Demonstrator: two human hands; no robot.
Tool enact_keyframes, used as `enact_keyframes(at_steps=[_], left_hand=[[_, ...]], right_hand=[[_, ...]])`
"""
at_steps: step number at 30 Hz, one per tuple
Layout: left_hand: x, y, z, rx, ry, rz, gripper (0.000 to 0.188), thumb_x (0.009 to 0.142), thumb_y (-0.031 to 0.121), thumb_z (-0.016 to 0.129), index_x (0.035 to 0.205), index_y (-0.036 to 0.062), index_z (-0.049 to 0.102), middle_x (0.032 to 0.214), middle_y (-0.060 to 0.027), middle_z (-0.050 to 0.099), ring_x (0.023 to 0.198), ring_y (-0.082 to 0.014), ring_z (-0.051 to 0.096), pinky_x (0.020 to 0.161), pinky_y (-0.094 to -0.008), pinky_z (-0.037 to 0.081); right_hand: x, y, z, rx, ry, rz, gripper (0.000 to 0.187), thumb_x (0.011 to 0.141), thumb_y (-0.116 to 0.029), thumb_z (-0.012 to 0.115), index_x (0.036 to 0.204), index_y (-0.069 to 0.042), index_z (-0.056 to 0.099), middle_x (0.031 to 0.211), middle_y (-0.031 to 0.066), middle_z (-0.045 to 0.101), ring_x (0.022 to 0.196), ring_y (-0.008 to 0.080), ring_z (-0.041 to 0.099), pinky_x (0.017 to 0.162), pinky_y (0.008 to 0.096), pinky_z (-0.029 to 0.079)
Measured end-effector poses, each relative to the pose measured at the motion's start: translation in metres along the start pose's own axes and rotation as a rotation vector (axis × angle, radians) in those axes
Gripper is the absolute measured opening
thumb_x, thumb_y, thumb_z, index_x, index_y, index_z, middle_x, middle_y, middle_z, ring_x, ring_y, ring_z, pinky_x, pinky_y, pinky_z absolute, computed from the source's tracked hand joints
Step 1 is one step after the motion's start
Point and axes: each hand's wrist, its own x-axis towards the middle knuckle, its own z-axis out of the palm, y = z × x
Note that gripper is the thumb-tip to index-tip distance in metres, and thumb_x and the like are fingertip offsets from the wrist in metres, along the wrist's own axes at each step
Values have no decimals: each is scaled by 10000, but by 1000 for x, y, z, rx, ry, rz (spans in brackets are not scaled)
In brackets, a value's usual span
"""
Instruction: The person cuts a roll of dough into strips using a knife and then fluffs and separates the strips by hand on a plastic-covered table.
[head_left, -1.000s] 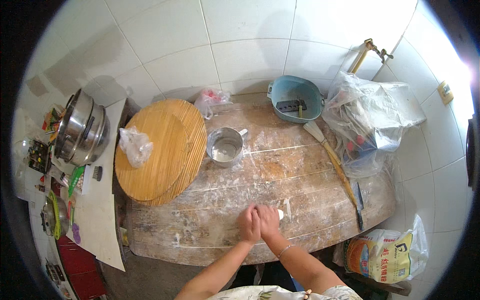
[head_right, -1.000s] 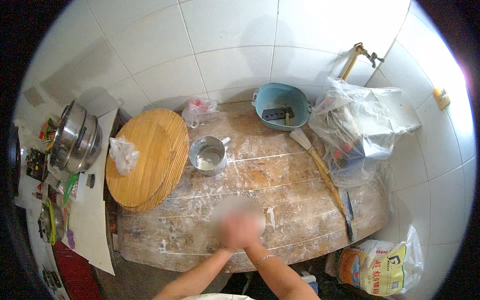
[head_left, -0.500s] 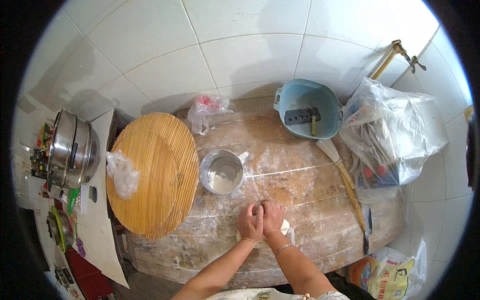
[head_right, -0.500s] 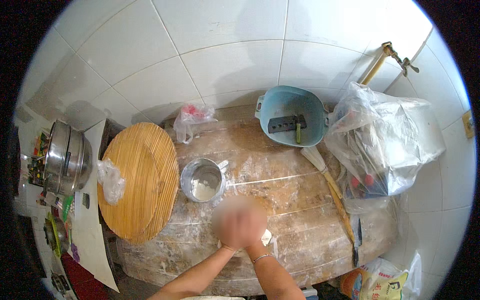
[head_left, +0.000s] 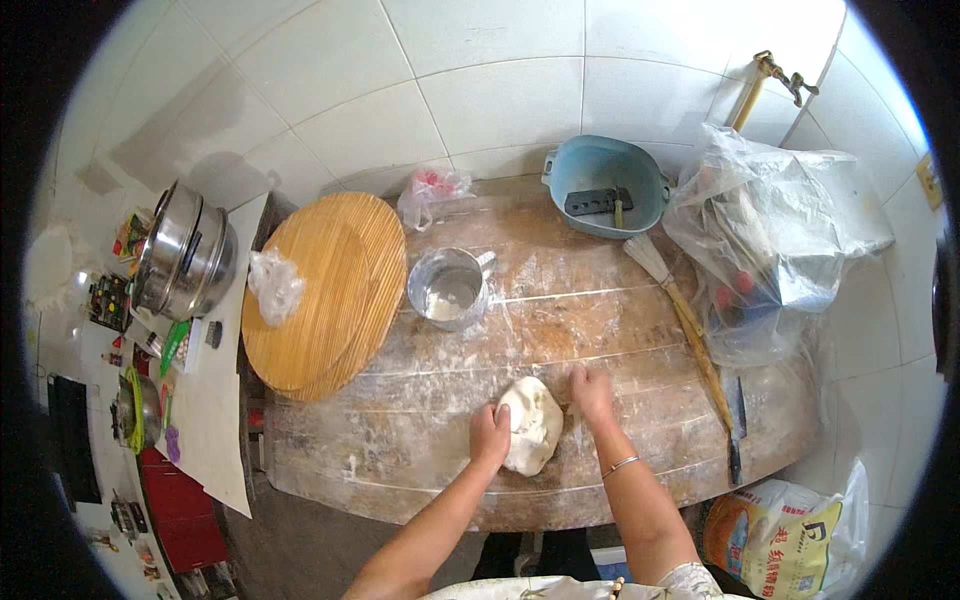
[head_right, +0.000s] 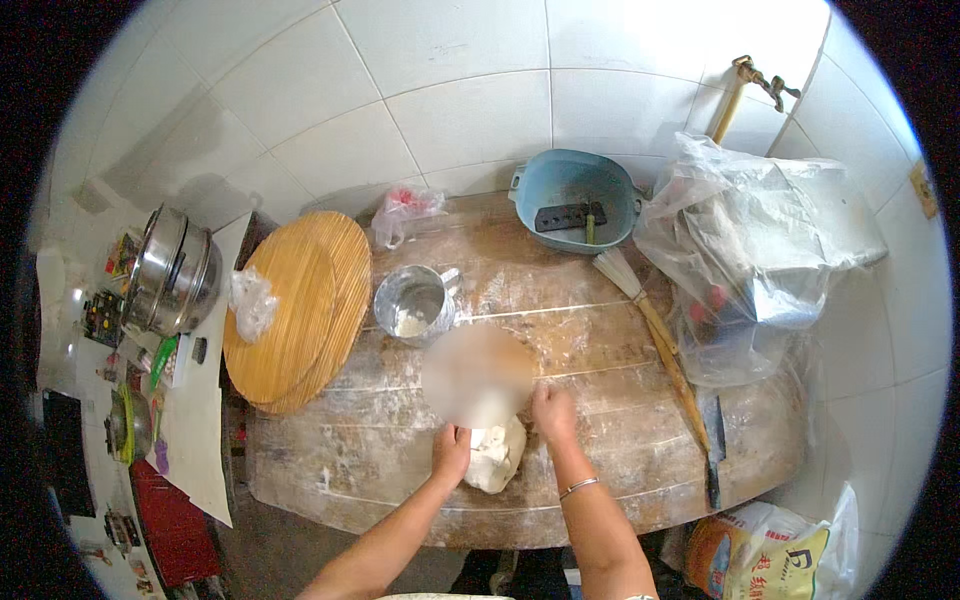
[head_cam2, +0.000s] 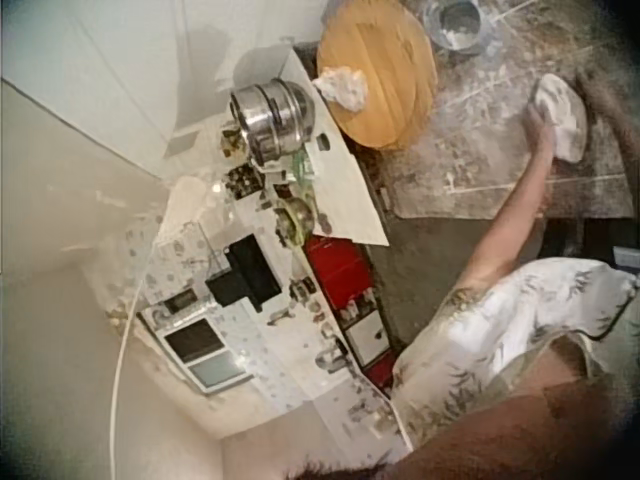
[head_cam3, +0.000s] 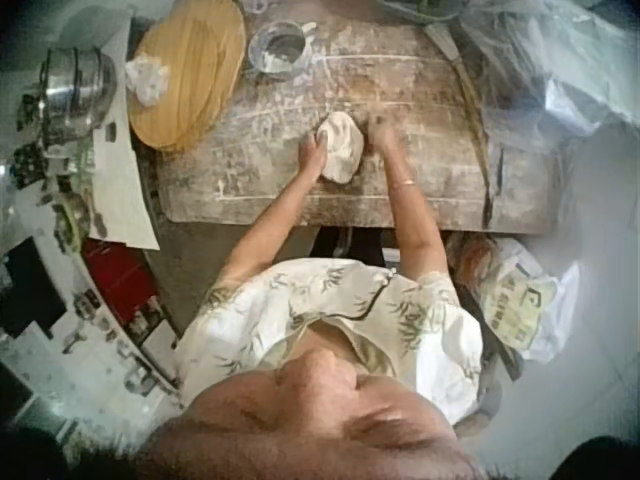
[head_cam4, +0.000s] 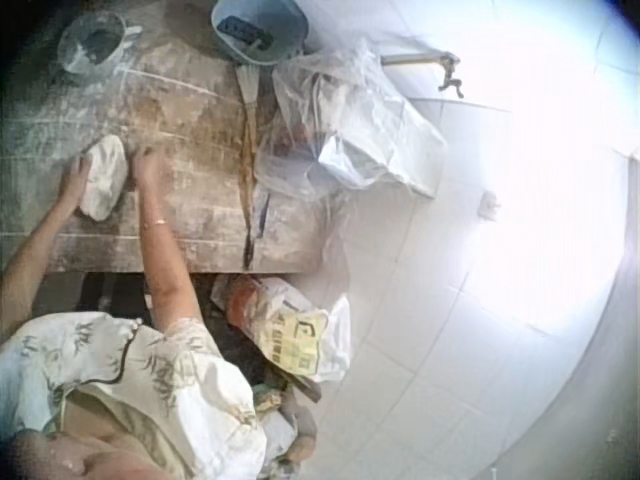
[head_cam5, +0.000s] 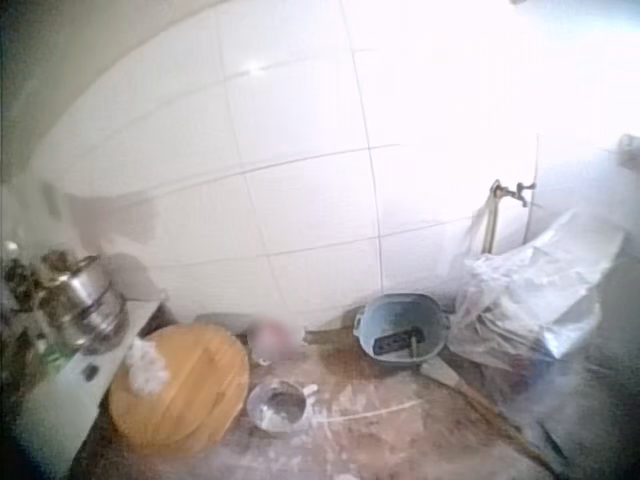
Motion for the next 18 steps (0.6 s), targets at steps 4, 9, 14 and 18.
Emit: enact_keyframes(at_steps=[4, 9, 14, 18], left_hand=[[25, 3, 10, 47, 22, 220, 410, 906, 387, 519, 1045, 16, 624, 1057, -212, 613, 1006, -372, 557, 873, -446, 431], [33, 21, -21, -338, -137, 5, 384, 912, 370, 518, 856, 6, 624, 773, -193, 642, 701, -327, 591, 663, -439, 447], [-74, 35, -49, -314, -41, 419, 277, 944, 271, 460, 1006, 4, 499, 928, -191, 506, 868, -345, 508, 793, -421, 414], [-121, -8, -45, -159, 90, 805, 339, 942, 268, 407, 1122, 3, 518, 1119, -219, 538, 973, -385, 527, 866, -486, 404]], right_hand=[[-42, -10, 21, -174, -189, -7, 423, 906, -363, 486, 944, 21, 659, 926, 245, 664, 879, 373, 646, 771, 408, 489], [-79, -41, 30, 359, -75, 146, 412, 926, -361, 466, 903, 20, 620, 897, 244, 640, 849, 379, 613, 751, 436, 460], [-158, -56, 21, -175, -36, -406, 286, 886, -273, 493, 924, -21, 623, 901, 216, 637, 841, 360, 605, 744, 428, 459], [-193, -6, 25, -44, 6, -774, 315, 881, -329, 497, 991, -52, 599, 999, 179, 621, 901, 351, 598, 786, 439, 447]])
